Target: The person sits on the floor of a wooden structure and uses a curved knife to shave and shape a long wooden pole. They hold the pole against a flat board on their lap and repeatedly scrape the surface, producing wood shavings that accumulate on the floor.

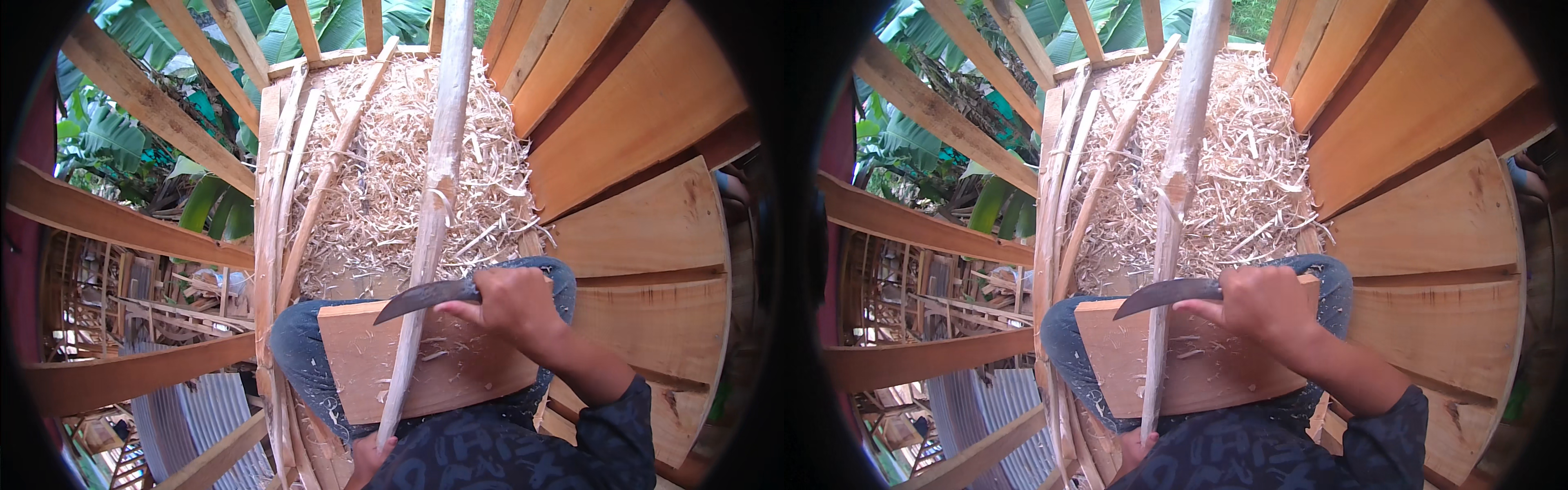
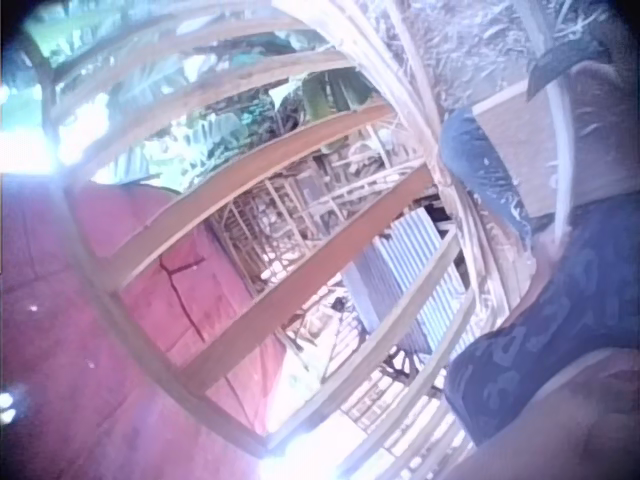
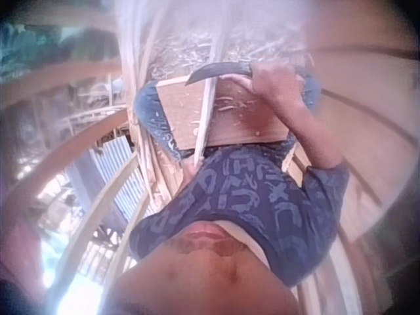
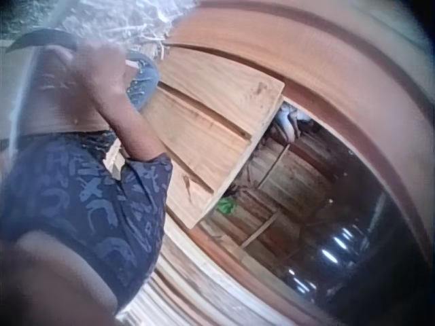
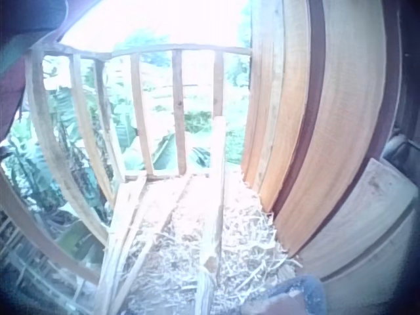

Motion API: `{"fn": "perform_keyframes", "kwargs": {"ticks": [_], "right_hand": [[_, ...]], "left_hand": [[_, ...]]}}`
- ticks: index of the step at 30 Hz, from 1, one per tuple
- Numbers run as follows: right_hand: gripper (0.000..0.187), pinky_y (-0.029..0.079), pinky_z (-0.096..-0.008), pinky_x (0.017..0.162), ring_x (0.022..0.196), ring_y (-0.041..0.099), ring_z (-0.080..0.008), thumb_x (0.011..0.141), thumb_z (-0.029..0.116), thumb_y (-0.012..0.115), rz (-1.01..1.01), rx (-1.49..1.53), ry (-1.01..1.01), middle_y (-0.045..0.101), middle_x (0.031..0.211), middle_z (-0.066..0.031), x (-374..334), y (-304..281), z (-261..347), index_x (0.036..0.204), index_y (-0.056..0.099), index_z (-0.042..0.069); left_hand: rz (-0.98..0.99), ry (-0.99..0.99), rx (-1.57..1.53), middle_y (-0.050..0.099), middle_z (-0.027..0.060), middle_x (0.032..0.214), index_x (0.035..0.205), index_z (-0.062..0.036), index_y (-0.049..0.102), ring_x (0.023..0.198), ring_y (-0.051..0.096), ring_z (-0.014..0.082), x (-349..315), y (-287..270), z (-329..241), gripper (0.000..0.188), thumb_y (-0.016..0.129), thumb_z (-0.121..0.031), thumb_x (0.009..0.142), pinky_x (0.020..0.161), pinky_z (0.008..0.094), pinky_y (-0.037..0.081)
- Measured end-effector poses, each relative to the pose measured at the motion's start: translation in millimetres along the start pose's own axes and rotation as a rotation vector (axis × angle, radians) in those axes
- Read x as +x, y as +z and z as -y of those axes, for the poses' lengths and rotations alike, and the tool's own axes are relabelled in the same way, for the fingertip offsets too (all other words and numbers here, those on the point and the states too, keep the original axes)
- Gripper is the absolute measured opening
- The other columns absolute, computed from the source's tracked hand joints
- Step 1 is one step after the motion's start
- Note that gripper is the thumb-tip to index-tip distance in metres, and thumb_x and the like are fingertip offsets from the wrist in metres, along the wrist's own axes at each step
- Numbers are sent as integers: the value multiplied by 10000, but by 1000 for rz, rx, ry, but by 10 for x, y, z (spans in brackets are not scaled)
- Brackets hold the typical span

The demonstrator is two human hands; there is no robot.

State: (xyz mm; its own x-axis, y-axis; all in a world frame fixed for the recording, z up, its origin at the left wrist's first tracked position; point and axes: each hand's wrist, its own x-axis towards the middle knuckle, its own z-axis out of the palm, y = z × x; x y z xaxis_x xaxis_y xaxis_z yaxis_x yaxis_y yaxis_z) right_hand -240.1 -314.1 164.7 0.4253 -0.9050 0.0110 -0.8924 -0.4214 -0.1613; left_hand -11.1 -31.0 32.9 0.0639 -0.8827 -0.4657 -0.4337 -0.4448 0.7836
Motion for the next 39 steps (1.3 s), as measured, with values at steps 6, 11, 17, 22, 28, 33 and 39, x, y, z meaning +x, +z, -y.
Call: {"fn": "perform_keyframes", "kwargs": {"ticks": [6, 11, 17, 22, 28, 33, 39], "right_hand": [[624, 426, -355, 434, 446, 546, -266, 635, 666, 581, -98, -27, 66, 505, 473, -105, 140, 2, -235, 503, 497, 62], [684, 426, -338, 429, 439, 542, -247, 602, 734, 546, -212, -72, 105, 506, 471, -91, 298, 4, -386, 495, 503, 59], [758, 402, -322, 382, 389, 515, -212, 573, 805, 490, -334, -128, 100, 467, 420, -71, 517, 9, -433, 449, 471, 57], [730, 416, -341, 434, 430, 526, -234, 577, 783, 515, -262, -127, 125, 488, 463, -76, 585, -33, -418, 507, 489, 56], [690, 410, -354, 440, 460, 535, -261, 588, 716, 588, -255, -17, 168, 505, 490, -100, 521, -73, -381, 535, 513, 33], [580, 437, -314, 477, 463, 543, -231, 709, 583, 603, -117, 292, 195, 547, 530, -111, 289, -239, -305, 611, 587, 12], [180, 388, -227, 467, 531, 516, -65, 809, 173, 620, 390, 1286, 175, 502, 548, -6, -13, -382, -556, 845, 585, 1]], "left_hand": [[-32, -91, -161, 489, 91, 525, 712, -6, 579, 490, 505, 158, -59, 48, -24, 380, 604, -371, 814, 484, 314, 406], [-61, -89, -157, 489, 70, 531, 718, 1, 589, 514, 484, 111, -40, 27, -144, 381, 621, -369, 805, 485, 297, 405], [-85, -63, 15, 509, 111, 520, 693, -3, 574, 476, 534, 199, 25, 29, -91, 403, 605, -388, 808, 481, 324, 413], [-118, -34, -23, 509, 131, 516, 678, -4, 567, 477, 558, 246, 55, 23, -193, 426, 592, -409, 808, 476, 347, 416], [-101, -54, -2, 512, 136, 512, 665, -4, 569, 491, 575, 278, 68, 20, -212, 439, 605, -423, 791, 477, 357, 419], [-69, -38, 58, 521, 150, 515, 646, -7, 564, 493, 577, 305, 69, 41, -43, 442, 622, -426, 774, 478, 363, 423], [-71, -9, 42, 529, 150, 516, 645, -5, 563, 490, 582, 298, 42, 5, -9, 440, 637, -422, 762, 472, 355, 430]]}}
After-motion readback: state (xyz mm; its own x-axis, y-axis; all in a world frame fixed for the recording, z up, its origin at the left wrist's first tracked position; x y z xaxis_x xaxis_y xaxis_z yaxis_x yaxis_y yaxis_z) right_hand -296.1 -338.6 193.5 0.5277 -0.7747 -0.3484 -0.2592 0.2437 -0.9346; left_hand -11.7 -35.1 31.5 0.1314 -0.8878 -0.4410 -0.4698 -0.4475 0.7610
